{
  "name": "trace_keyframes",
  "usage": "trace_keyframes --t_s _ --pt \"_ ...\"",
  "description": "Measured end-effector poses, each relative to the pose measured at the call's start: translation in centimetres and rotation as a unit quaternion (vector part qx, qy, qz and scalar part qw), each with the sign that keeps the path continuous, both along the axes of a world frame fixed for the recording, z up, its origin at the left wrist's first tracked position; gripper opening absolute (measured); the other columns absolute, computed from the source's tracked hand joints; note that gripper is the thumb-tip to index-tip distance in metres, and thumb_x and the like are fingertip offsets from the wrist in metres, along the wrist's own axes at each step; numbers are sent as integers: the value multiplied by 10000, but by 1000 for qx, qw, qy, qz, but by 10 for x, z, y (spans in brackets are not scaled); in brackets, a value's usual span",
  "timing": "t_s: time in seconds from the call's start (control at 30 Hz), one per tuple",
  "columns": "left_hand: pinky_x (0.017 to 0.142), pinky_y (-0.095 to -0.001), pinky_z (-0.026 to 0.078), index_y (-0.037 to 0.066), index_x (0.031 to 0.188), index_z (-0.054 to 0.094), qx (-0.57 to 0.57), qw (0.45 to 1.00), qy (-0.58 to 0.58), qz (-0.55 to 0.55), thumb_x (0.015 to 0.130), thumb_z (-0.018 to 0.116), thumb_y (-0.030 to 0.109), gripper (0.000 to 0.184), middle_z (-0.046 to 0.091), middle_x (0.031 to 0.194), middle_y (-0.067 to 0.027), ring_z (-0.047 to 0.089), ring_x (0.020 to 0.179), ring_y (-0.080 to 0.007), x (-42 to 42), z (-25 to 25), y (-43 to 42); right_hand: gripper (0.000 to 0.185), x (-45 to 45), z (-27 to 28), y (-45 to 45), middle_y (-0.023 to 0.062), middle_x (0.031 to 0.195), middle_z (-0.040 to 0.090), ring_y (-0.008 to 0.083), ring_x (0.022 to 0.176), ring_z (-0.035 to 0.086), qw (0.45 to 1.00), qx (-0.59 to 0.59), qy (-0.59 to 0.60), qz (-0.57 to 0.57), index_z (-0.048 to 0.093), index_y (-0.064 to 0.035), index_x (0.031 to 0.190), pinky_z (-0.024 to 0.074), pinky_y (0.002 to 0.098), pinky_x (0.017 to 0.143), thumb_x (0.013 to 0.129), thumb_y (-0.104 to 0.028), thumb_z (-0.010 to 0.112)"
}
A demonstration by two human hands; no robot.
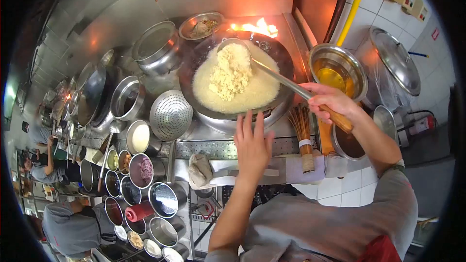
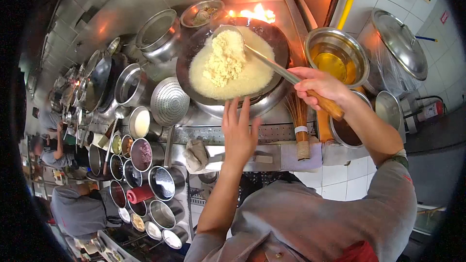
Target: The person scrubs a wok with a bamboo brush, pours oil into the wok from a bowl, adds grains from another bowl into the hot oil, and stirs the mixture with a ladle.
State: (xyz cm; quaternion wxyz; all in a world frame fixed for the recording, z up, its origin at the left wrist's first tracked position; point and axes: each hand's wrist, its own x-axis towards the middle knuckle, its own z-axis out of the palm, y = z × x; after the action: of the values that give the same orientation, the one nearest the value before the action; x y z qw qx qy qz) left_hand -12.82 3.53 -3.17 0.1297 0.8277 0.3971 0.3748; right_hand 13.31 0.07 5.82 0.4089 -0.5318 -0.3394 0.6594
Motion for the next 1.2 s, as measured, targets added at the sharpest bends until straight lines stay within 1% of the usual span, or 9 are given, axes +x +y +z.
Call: trace_keyframes --t_s 0.07,0.13,0.2,0.27,0.43,0.7,1.03,1.13,1.2 --pt "1009 -453 446 53 1291 601 -164 981 -24 -103 921 676 176 397 625 1215 -211 551 1210 -396 -47 -7 -43 596 -5 15 -9 -8 741 530 62 477 487 999 5 -49 10 372 -88 1505 425 227 401 936 -70 550" --pt "989 -413 472 43 1253 647 -507 835 -11 -215 964 627 250 356 675 1163 -198 634 1125 -347 -109 -45 -78 636 -13 28 -18 -2 745 541 66 463 488 992 4 -128 16 354 -88 1523 438 233 410 921 -32 552" --pt "955 -459 500 10 1205 642 -560 792 121 -211 980 582 332 397 711 1035 -185 688 1018 -342 -145 -143 -97 678 -25 31 -29 2 748 548 65 453 488 981 1 -192 4 339 -98 1539 446 237 415 905 6 554" --pt "951 -445 502 24 1158 661 -549 819 58 -158 983 551 406 434 705 1090 -169 684 1023 -334 -154 -298 -114 721 -35 33 -40 3 751 550 62 446 488 968 -5 -249 -7 326 -117 1553 450 239 417 888 43 555" --pt "963 -436 493 29 1159 668 -562 826 -28 -1 980 554 400 427 696 1120 -180 666 1058 -344 -101 -411 -98 777 -60 41 -81 13 860 636 129 612 572 863 82 -498 33 388 -168 1538 474 258 611 833 62 619" --pt "983 -423 477 37 1161 679 -558 826 -75 40 976 560 390 416 680 1167 -197 637 1115 -361 -84 -412 -87 753 -74 36 -109 191 1096 705 326 671 682 795 72 -598 77 466 -179 1480 553 373 659 779 30 645" --pt "1007 -406 459 47 1164 693 -473 859 -132 -146 970 567 377 403 661 1225 -219 601 1186 -382 -101 -399 -99 769 -59 -22 -82 182 810 670 392 697 659 730 76 -664 142 398 -214 1518 539 498 675 799 -51 614" --pt "939 -446 486 74 1135 687 -465 810 154 -322 955 580 347 344 672 1156 -179 646 1058 -365 -143 -223 -92 745 -48 -36 -73 191 842 673 391 726 665 726 92 -669 133 394 -218 1519 540 507 693 817 -60 591" --pt "968 -429 479 96 1139 701 -544 805 113 -207 917 677 222 256 690 1053 -213 638 1063 -388 -135 -99 -78 737 -42 -44 -69 200 870 674 393 751 667 726 115 -666 129 390 -220 1520 541 510 706 825 -56 576"
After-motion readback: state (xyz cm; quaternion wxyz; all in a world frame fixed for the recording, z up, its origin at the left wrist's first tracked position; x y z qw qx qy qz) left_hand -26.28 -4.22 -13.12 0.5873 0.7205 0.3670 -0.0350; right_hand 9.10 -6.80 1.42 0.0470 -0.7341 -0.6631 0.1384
